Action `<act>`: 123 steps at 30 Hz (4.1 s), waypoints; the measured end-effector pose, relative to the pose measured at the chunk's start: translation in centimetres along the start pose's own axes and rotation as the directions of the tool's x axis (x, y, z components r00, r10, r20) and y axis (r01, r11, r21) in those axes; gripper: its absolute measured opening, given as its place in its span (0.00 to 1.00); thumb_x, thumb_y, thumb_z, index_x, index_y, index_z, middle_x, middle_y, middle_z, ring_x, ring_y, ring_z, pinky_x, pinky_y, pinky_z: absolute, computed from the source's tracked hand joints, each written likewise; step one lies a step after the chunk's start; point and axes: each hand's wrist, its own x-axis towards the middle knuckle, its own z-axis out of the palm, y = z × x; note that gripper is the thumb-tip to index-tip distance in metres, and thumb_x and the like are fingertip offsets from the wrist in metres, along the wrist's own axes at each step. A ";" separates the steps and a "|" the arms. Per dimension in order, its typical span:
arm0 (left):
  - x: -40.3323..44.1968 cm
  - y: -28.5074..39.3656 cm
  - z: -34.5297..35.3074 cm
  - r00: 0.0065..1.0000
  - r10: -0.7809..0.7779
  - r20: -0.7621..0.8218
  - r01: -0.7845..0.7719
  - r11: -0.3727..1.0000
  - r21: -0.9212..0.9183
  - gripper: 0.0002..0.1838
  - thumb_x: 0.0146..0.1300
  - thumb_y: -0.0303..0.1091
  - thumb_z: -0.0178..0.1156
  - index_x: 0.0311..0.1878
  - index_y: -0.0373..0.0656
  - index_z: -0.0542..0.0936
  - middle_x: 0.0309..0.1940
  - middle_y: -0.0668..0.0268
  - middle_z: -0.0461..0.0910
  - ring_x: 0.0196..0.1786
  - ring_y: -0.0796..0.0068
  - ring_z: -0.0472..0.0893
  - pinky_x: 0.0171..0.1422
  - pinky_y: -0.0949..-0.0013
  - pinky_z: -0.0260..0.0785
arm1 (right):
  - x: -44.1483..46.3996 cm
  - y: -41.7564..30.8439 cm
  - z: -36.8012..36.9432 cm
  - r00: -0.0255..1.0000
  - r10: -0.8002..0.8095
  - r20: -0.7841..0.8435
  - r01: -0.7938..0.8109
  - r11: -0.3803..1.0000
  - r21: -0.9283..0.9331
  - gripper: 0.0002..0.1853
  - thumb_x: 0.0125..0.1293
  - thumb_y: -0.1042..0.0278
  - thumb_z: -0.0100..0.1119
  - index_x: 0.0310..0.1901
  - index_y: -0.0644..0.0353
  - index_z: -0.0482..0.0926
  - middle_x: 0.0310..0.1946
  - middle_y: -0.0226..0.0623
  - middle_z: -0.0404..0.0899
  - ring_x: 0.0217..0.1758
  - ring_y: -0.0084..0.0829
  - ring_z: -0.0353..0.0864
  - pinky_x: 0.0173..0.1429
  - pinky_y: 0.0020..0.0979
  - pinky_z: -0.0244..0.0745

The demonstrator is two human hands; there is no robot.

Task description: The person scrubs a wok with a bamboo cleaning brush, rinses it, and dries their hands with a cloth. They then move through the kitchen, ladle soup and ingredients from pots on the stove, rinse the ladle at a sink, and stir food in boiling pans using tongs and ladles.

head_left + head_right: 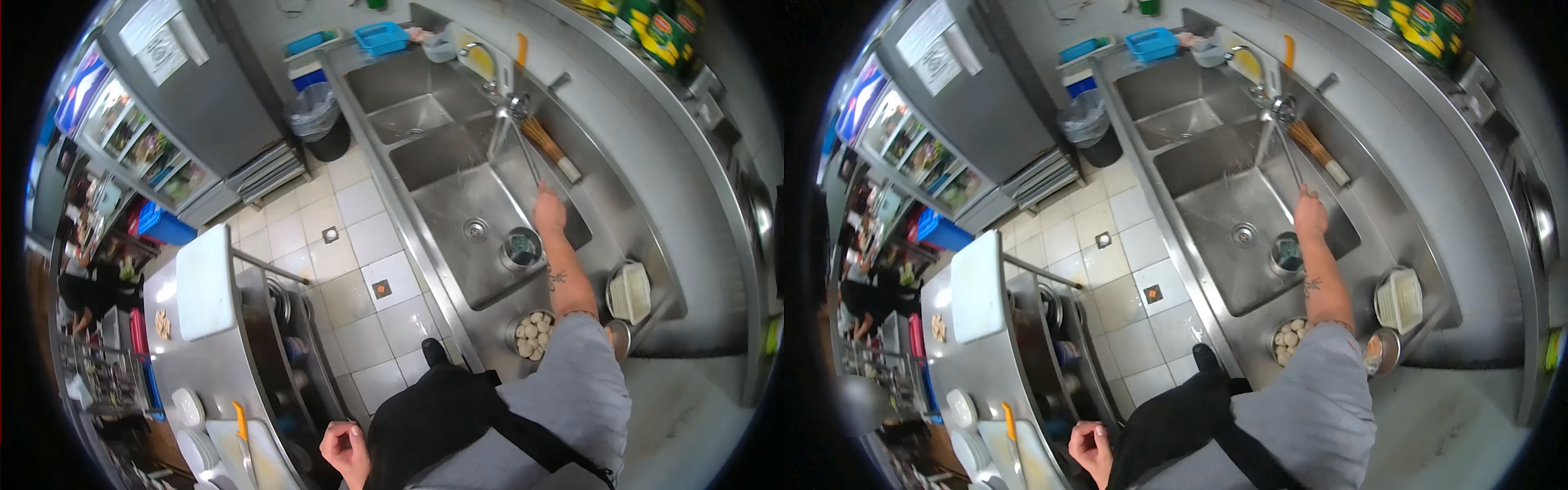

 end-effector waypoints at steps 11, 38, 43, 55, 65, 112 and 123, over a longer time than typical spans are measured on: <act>-1.9 -0.7 -1.0 1.000 0.020 -0.019 -0.018 0.997 0.074 0.06 0.65 0.23 0.60 0.32 0.36 0.74 0.27 0.67 0.74 0.26 0.83 0.70 0.30 0.78 0.59 | 2.5 -1.9 1.0 1.000 0.019 0.009 -0.020 0.992 0.125 0.37 0.63 0.75 0.57 0.75 0.56 0.59 0.56 0.55 0.74 0.54 0.49 0.82 0.57 0.44 0.80; -9.0 -0.6 -3.8 0.994 -0.038 -0.100 0.051 0.990 0.131 0.04 0.60 0.19 0.61 0.30 0.34 0.76 0.24 0.64 0.75 0.25 0.80 0.72 0.30 0.76 0.61 | -7.1 -3.8 4.5 0.986 0.159 0.049 -0.163 0.858 0.487 0.32 0.62 0.73 0.58 0.70 0.65 0.66 0.52 0.58 0.80 0.55 0.55 0.81 0.61 0.47 0.76; -12.5 -0.9 -5.3 0.976 -0.071 -0.204 0.089 0.993 0.083 0.06 0.64 0.21 0.61 0.31 0.35 0.75 0.25 0.66 0.74 0.27 0.80 0.71 0.33 0.75 0.63 | -6.6 -4.9 1.0 0.973 0.223 -0.060 -0.165 0.854 0.493 0.29 0.63 0.75 0.55 0.67 0.67 0.68 0.51 0.61 0.80 0.55 0.55 0.81 0.60 0.47 0.77; -14.1 -2.3 -4.2 0.968 -0.130 -0.213 0.151 0.985 0.083 0.03 0.58 0.22 0.64 0.30 0.33 0.79 0.22 0.64 0.77 0.26 0.78 0.74 0.32 0.75 0.66 | -2.2 0.4 6.2 0.976 0.134 -0.173 -0.014 0.828 0.561 0.21 0.55 0.67 0.64 0.51 0.67 0.80 0.44 0.60 0.82 0.50 0.56 0.82 0.54 0.47 0.77; -18.7 -2.2 -8.2 0.988 0.058 -0.144 -0.062 0.998 -0.023 0.04 0.65 0.29 0.65 0.36 0.39 0.83 0.25 0.68 0.78 0.22 0.82 0.71 0.26 0.75 0.61 | -23.3 -8.4 5.8 0.924 0.141 -0.356 0.283 0.375 0.883 0.19 0.63 0.62 0.59 0.48 0.70 0.77 0.33 0.49 0.83 0.35 0.43 0.83 0.42 0.40 0.78; -40.2 -4.6 -22.9 0.197 0.580 -0.790 0.440 0.668 0.600 0.49 0.56 0.38 0.63 0.76 0.32 0.49 0.74 0.37 0.54 0.76 0.39 0.56 0.79 0.43 0.47 | -81.4 -31.4 -2.1 -0.961 -0.180 0.212 0.278 -0.595 0.755 0.18 0.60 0.54 0.62 0.31 0.65 0.79 0.25 0.54 0.78 0.32 0.57 0.80 0.38 0.49 0.74; -50.9 0.0 -22.8 0.354 0.706 -0.613 0.509 0.404 0.760 0.50 0.60 0.47 0.59 0.79 0.41 0.44 0.78 0.41 0.46 0.81 0.41 0.44 0.80 0.38 0.33 | -88.0 -22.9 -5.8 -0.965 -0.257 0.055 0.196 -0.564 0.802 0.15 0.60 0.55 0.63 0.29 0.61 0.77 0.22 0.49 0.77 0.29 0.54 0.79 0.34 0.47 0.71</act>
